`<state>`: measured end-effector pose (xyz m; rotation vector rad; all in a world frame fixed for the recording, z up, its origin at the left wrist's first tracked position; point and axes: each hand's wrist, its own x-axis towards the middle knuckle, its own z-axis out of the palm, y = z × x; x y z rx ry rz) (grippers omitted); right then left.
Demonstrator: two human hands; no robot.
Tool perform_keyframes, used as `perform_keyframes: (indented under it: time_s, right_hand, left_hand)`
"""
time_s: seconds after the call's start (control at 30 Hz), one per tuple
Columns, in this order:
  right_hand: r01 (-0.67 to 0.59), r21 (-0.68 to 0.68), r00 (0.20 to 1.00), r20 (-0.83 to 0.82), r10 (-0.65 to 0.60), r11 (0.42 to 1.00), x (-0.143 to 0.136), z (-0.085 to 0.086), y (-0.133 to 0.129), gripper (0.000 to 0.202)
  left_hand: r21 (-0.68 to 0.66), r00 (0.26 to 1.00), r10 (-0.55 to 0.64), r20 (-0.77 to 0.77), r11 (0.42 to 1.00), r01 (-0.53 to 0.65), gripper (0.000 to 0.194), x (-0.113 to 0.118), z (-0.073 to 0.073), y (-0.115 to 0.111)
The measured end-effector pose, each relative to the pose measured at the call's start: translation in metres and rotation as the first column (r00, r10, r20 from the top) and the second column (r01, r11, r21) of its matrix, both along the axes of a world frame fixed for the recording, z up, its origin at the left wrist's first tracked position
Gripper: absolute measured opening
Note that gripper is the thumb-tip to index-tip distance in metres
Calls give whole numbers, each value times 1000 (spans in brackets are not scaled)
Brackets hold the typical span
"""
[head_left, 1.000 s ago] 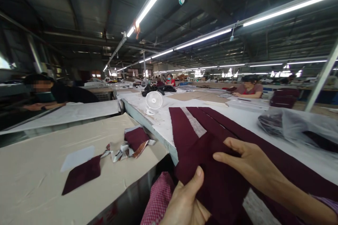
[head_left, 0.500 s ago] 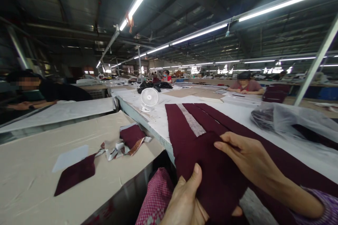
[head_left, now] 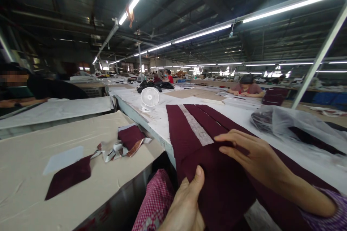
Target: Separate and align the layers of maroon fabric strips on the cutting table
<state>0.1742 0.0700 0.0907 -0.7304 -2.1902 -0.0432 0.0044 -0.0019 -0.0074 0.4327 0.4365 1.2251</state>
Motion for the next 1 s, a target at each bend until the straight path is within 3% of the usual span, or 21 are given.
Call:
perform_keyframes:
  time_s: [0.1,0.27,0.43,0.57,0.63,0.73,0.77,0.8,0.87,0.93,1.0]
  right_hand:
    - [-66,141,995,82,55,988,2,5,-3,9]
    - [-38,490,974,212,-77,871,-1,7,-7,22]
    - [-39,566,969,222,-107,824,-4,3,-7,24]
    - [-47,567,975,207,-87,822,-2,2,-5,13]
    - [-59,628,970,220,-104,776,0,2,-7,8]
    - [-91,749,959,243,-145,657,2,5,-14,28]
    - [-99,751,963,238,-128,653,2,5,-16,27]
    - [-103,721,971,222,-87,686,2,6,-19,22]
    - [-118,548,986,166,31,828,2,5,-20,5]
    - [-125,310,991,92,102,943,6,1,-18,15]
    - [-85,73,996,35,83,994,13,-5,-15,29]
  left_hand:
    - [-14,993,115,34,993,-115,53,7,-3,2]
    - [-55,987,163,-18,985,-163,26,7,10,-1]
    - [82,992,99,77,991,-105,26,6,11,-4]
    - [3,991,106,86,994,-107,26,8,7,-2]
    - [-34,991,110,79,994,-107,25,9,7,-1]
    - [-48,992,101,78,994,-97,25,11,8,2]
    - [-56,992,102,69,994,-98,24,12,8,3]
    - [-67,993,110,50,992,-107,24,13,7,3]
    - [-88,991,136,6,987,-135,26,13,7,3]
    - [-71,990,142,-1,987,-141,32,12,8,1]
    - [-48,994,107,24,993,-105,43,10,12,-2]
